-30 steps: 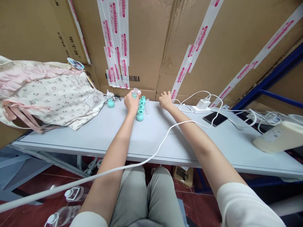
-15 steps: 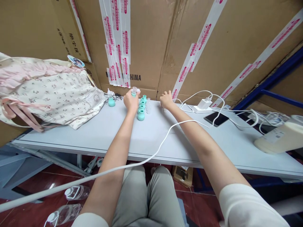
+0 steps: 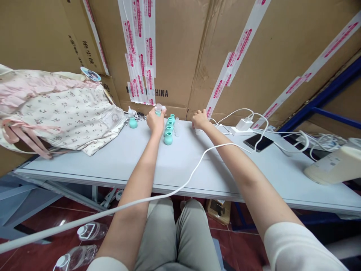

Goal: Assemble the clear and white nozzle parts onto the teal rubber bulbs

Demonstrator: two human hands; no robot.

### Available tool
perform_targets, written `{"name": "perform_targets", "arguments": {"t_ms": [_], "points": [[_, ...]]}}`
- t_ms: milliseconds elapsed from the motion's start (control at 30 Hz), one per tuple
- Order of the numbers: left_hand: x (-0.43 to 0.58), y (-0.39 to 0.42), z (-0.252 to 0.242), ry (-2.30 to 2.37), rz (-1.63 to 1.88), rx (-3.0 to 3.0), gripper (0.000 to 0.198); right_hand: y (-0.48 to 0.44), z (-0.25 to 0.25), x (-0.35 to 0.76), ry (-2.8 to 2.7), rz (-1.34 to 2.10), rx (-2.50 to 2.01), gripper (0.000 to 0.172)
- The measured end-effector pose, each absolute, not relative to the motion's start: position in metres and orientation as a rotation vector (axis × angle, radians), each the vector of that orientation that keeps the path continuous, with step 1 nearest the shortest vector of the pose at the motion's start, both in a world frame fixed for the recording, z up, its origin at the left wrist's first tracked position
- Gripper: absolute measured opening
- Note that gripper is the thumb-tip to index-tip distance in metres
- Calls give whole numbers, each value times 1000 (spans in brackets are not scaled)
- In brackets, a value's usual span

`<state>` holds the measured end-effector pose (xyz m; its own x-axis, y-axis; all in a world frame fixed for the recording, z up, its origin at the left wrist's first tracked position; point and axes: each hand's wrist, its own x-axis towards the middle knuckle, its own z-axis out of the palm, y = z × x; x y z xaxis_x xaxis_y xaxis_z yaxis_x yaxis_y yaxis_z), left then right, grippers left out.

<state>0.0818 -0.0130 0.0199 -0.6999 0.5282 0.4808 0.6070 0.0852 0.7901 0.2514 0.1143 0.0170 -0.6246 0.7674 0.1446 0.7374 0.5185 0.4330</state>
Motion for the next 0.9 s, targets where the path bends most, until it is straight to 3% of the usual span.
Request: {"name": "perform_targets", "arguments": {"t_ms": [233, 500, 900], "points": [[79, -11, 18, -2260, -1737, -1153, 30, 103, 27, 252, 2732, 677, 1260, 23], [79, -12, 20, -2271, -1738, -1179, 31, 105, 47, 262, 2832, 182, 1282, 20], [81, -13, 19, -2275, -1730, -1174, 30, 105, 34, 260, 2886, 283, 1140, 20]]}}
